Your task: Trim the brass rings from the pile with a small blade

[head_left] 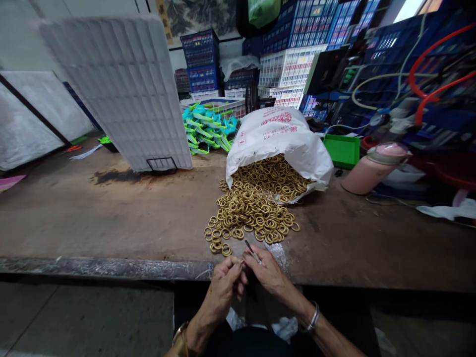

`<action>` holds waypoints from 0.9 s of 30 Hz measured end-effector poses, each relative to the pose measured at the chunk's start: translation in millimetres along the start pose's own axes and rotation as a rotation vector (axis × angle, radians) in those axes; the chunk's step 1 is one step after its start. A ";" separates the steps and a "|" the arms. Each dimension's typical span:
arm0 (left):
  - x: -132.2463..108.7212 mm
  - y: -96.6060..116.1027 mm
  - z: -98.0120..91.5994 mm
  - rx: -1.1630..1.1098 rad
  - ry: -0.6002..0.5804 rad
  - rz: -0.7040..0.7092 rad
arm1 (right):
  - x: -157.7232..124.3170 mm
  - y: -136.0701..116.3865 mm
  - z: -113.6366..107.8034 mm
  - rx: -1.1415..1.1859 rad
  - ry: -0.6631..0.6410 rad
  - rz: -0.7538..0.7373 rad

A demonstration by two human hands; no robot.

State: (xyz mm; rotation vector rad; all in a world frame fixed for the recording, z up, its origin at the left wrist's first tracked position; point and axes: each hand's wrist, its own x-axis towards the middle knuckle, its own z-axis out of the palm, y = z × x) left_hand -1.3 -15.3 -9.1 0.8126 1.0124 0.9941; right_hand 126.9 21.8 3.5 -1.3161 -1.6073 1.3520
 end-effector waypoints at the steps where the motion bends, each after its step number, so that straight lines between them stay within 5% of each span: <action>1: -0.8 0.5 0.5 -0.035 0.000 -0.012 | 0.0 -0.1 -0.8 0.009 -0.003 0.012; 6: -3.0 4.4 2.5 -0.057 0.079 0.002 | -3.5 7.4 -4.7 -0.276 0.064 -0.059; 18: -7.5 3.5 0.7 0.058 0.126 0.055 | -10.8 14.1 0.2 -0.793 -0.084 -0.137; 27: -20.2 12.3 7.3 -0.265 -0.007 0.016 | 22.2 7.8 -3.8 -0.921 0.127 -0.070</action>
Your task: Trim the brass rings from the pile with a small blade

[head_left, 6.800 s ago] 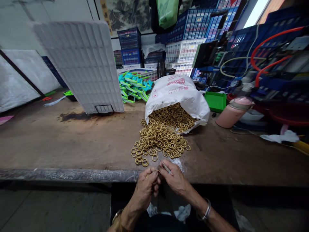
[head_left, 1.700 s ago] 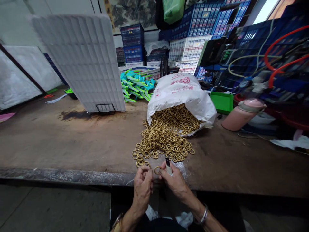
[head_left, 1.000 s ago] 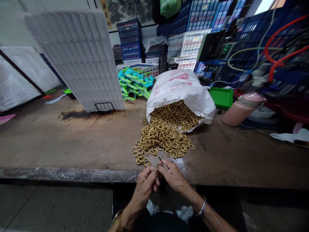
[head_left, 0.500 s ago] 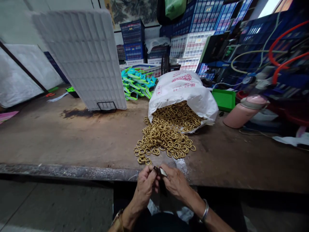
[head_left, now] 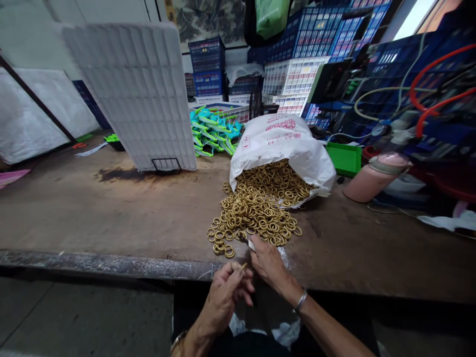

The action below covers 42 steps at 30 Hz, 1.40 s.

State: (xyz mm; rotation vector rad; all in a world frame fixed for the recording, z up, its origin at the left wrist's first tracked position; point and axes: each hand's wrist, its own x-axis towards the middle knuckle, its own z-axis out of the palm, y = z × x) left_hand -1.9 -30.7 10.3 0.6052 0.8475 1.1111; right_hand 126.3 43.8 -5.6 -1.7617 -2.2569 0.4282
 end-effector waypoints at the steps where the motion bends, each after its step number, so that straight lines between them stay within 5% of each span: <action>1: 1.2 0.1 -1.3 -0.034 0.022 -0.008 | 4.9 -2.4 0.9 0.005 0.029 0.011; 15: 12.9 -6.1 -23.4 -0.383 0.050 -0.210 | 26.5 -4.5 7.4 -0.073 0.094 0.087; 23: 15.8 -5.1 -24.0 -0.292 0.098 -0.207 | 18.9 9.7 5.7 0.092 0.111 0.028; 35: 7.4 -2.2 -19.9 -0.154 0.186 -0.168 | 27.8 -7.5 7.0 0.032 0.132 -0.010; 39: 4.6 0.0 -25.5 -0.135 0.250 -0.114 | 13.3 -14.9 10.1 0.096 0.037 -0.173; 42: 6.0 -0.7 -29.6 -0.106 0.274 -0.073 | 6.7 -22.3 15.6 0.043 -0.028 -0.164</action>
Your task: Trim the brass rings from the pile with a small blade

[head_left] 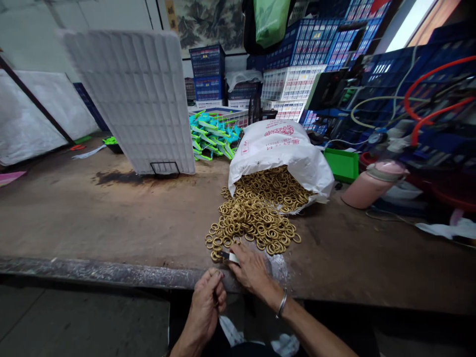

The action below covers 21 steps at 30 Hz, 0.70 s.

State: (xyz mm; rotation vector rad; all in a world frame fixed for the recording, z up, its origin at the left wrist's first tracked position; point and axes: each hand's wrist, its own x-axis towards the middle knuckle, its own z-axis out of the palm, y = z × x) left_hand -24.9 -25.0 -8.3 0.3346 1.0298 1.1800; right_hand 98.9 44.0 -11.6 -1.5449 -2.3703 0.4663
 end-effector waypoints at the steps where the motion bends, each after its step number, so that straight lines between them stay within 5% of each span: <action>1: 0.9 -0.2 -0.7 0.011 0.011 0.013 | 0.0 -1.7 1.7 -0.025 -0.013 0.016; 12: 11.7 -4.3 -8.3 0.398 0.084 0.185 | 3.4 8.6 -0.5 0.090 -0.018 0.064; 17: 36.3 -4.9 -8.0 0.729 0.080 0.554 | 0.7 17.3 -6.9 0.396 0.073 0.191; 21: 52.7 -10.5 -5.0 0.925 -0.114 0.784 | -9.3 18.2 -18.2 0.762 0.081 0.272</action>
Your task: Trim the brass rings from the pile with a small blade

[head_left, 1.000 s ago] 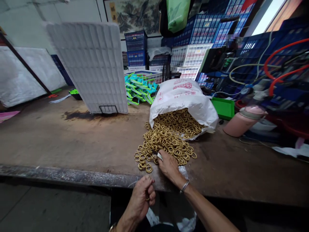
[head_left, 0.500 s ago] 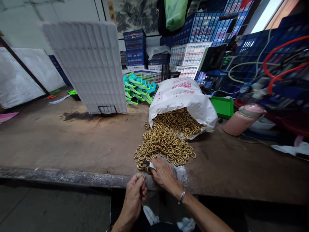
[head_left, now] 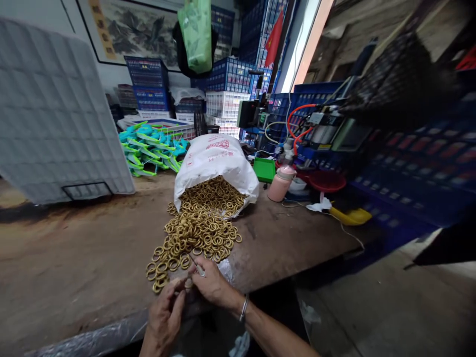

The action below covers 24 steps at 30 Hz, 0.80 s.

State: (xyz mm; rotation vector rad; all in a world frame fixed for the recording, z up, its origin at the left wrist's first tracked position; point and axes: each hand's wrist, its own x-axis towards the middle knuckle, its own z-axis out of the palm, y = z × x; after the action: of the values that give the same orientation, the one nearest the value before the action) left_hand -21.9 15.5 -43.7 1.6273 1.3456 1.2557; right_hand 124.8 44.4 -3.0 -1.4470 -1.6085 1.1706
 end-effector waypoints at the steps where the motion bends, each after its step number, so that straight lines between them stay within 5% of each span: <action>1: 0.9 -0.7 1.8 0.018 -0.028 0.045 | -2.7 -0.9 -2.3 0.077 -0.012 0.029; 5: 2.0 11.2 6.6 0.034 -0.064 0.035 | -10.4 -0.5 -8.6 0.254 -0.052 0.122; 13: 2.4 58.7 15.4 -0.297 -0.181 -0.320 | -18.8 -1.5 -13.9 0.111 0.037 0.031; 17: -1.4 61.9 16.8 -0.492 -0.257 -0.532 | -20.0 -4.3 -17.8 0.095 0.009 0.064; 24: -10.1 52.8 16.2 -0.710 -0.253 -0.570 | -21.4 -4.7 -14.4 0.101 -0.036 0.023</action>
State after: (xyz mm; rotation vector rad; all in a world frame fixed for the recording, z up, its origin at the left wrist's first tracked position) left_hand 10.3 -5.8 -2.9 0.7953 0.9443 0.9706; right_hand 139.6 26.1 8.6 -1.3909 -1.5380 1.2788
